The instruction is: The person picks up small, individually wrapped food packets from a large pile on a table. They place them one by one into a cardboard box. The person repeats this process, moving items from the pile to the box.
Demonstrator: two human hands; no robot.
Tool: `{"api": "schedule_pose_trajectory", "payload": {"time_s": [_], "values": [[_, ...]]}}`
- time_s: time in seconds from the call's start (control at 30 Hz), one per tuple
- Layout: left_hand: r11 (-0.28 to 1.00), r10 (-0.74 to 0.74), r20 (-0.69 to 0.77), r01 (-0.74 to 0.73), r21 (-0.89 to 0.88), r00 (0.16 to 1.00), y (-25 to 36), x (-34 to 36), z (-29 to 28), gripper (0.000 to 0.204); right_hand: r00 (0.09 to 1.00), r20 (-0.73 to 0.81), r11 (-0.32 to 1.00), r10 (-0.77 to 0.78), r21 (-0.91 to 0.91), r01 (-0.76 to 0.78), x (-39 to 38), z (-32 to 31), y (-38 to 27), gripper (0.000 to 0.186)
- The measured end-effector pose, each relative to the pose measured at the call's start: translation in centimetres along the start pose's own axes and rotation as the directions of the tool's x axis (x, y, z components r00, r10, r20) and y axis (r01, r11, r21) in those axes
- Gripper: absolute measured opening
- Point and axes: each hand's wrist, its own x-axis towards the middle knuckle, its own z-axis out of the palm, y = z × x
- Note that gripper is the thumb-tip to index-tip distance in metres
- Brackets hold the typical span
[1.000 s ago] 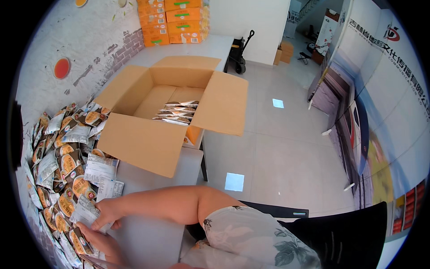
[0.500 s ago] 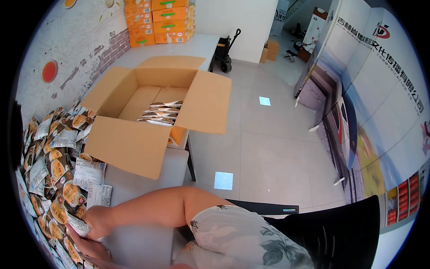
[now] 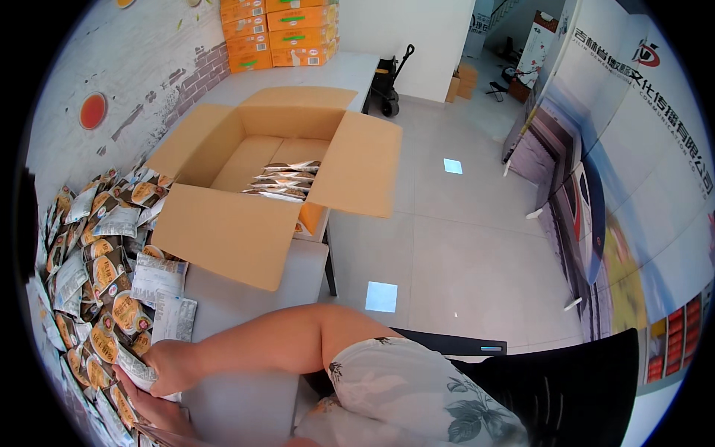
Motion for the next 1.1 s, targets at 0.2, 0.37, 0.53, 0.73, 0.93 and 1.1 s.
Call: {"api": "schedule_pose_trajectory", "payload": {"time_s": [0.2, 0.37, 0.53, 0.73, 0.93, 1.1], "values": [[0.924, -0.252, 0.044, 0.254, -0.286, 0.967, 2.5, -0.9, 2.0, 0.061, 0.997, 0.060, 0.995, -0.055, -0.076, 0.059, 0.1, 0.1, 0.0, 0.036], [0.901, -0.254, 0.142, 0.287, -0.326, 0.957, 1.9, 0.0, 1.6, 0.063, 0.999, -0.008, 0.995, -0.049, -0.087, 0.048, 0.0, -0.2, 0.2, 0.035], [0.923, -0.162, 0.374, 0.275, -0.271, 0.913, 0.4, 1.3, -1.9, 0.047, 0.995, 0.092, 0.998, -0.037, -0.048, 0.041, 0.1, -0.2, 0.3, 0.039], [0.908, -0.207, 0.255, 0.283, -0.310, 0.945, 0.6, 1.3, -1.0, 0.037, 0.988, 0.151, 1.000, -0.012, -0.027, 0.016, 0.4, -0.1, 1.1, 0.039], [0.995, 0.073, 0.098, -0.066, -0.076, 0.993, 1.4, 1.6, -1.0, 0.034, 0.994, 0.060, 0.989, 0.088, -0.120, -0.080, 0.8, -0.4, 0.3, 0.031], [0.306, 0.622, 0.570, -0.837, 0.454, 0.537, 3.5, 1.2, -2.3, 0.034, 0.993, 0.094, 0.965, 0.068, -0.259, -0.042, 1.1, -0.3, 0.5, 0.032]]}}
